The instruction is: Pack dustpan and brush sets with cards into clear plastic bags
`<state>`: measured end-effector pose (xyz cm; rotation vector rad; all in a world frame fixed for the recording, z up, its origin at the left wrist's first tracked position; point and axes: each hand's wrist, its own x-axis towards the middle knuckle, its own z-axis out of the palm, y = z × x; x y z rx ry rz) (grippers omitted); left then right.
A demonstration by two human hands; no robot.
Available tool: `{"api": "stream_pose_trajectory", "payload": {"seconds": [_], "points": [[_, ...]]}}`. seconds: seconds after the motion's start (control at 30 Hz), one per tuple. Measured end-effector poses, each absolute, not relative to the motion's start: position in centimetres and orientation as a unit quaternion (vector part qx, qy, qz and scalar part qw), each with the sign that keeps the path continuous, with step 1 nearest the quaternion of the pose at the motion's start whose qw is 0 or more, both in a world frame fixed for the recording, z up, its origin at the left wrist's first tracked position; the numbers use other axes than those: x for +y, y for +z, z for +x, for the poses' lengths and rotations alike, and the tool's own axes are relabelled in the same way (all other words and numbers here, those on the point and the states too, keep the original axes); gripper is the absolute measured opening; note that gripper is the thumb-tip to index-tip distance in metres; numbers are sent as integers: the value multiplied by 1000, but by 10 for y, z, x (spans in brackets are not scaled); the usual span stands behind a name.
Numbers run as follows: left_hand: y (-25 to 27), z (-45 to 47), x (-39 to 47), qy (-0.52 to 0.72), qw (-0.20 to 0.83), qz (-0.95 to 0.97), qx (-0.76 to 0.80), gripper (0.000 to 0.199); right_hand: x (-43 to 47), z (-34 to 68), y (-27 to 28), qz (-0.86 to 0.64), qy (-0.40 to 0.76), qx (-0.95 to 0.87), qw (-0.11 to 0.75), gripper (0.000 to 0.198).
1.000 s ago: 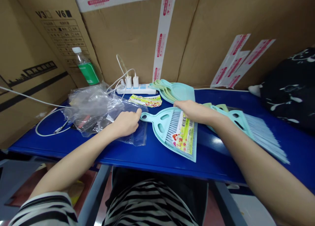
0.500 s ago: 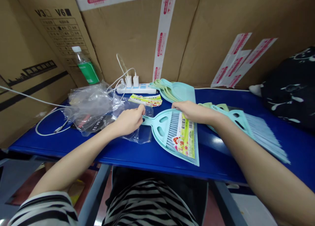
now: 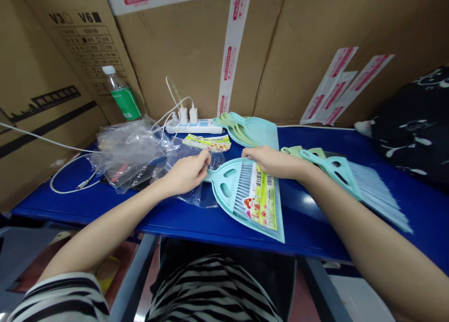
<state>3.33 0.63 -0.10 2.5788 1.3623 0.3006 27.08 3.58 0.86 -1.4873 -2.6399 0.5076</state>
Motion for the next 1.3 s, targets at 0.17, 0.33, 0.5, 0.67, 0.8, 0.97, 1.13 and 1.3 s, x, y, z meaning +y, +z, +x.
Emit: {"api": "stream_pose_trajectory", "payload": {"seconds": [0.17,0.33,0.5,0.67,0.8,0.97,1.13,1.3], "points": [[0,34,5,125,147,881,432,8,35,268,10,-502,153,-850,47,24],[-1,35,3,154,188,885,397,3,34,266,10,-504,157,-848,48,23],[-3,35,4,174,184,882,397,3,33,264,8,-493,158,-855,37,20],[-4,35,6,150,175,885,405,6,36,265,4,-491,152,-857,36,18],[0,32,7,106,106,882,447,13,37,266,2,-489,151,-858,35,19],[7,31,10,7,-76,812,578,27,36,266,4,-498,155,-853,34,21],[10,29,12,-42,-132,755,641,37,36,268,7,-506,154,-848,37,20],[13,28,13,-65,-109,747,653,40,38,271,6,-497,152,-853,44,20]]}}
